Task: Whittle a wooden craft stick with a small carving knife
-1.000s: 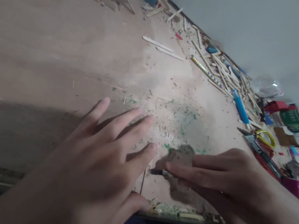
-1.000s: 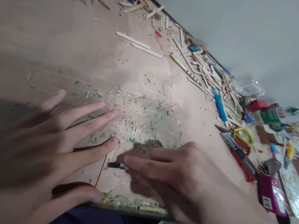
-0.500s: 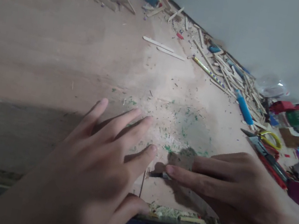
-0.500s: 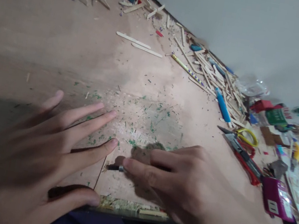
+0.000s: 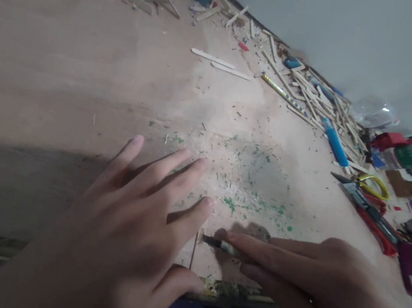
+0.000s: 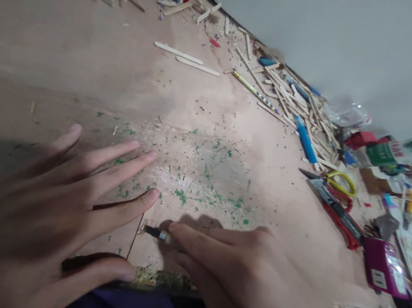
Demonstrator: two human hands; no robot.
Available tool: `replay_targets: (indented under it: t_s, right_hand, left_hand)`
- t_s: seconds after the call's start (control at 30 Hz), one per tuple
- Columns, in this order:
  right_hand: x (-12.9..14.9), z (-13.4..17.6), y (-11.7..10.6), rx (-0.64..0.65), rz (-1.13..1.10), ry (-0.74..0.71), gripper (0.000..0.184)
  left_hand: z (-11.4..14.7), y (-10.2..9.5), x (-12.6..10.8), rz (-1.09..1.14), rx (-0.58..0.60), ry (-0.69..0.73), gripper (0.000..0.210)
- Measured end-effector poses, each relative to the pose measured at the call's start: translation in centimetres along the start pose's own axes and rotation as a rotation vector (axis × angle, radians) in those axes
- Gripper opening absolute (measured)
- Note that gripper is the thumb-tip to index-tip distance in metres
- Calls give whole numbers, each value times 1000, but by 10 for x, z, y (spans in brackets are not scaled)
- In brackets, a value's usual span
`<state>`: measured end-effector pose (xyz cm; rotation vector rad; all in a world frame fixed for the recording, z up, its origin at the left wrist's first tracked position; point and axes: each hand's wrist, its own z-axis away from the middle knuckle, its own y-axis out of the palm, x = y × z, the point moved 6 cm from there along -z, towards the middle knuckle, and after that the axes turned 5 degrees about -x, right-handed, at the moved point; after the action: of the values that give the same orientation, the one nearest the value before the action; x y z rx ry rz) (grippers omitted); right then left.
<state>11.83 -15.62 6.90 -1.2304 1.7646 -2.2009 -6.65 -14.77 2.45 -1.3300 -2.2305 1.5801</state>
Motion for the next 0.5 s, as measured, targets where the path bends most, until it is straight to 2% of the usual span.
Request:
replay_targets:
  t_s: [0.1,0.2,0.4,0.5]
  right_hand:
    - [-4,6,8,-8,-158,86,29]
    - [-7,9,10,-38,-214,131,25]
    - [-9,13,10,-59,-153,73,33]
    - [-13,20,17,-90,1,-17,42]
  left_hand:
    - [0,2,-1,-24,5,16,42]
    - [1,3,0,-13,3,6,41]
    - [2,1,1,-10,-13,12,41]
    - [2,1,1,-17,-1,13,42]
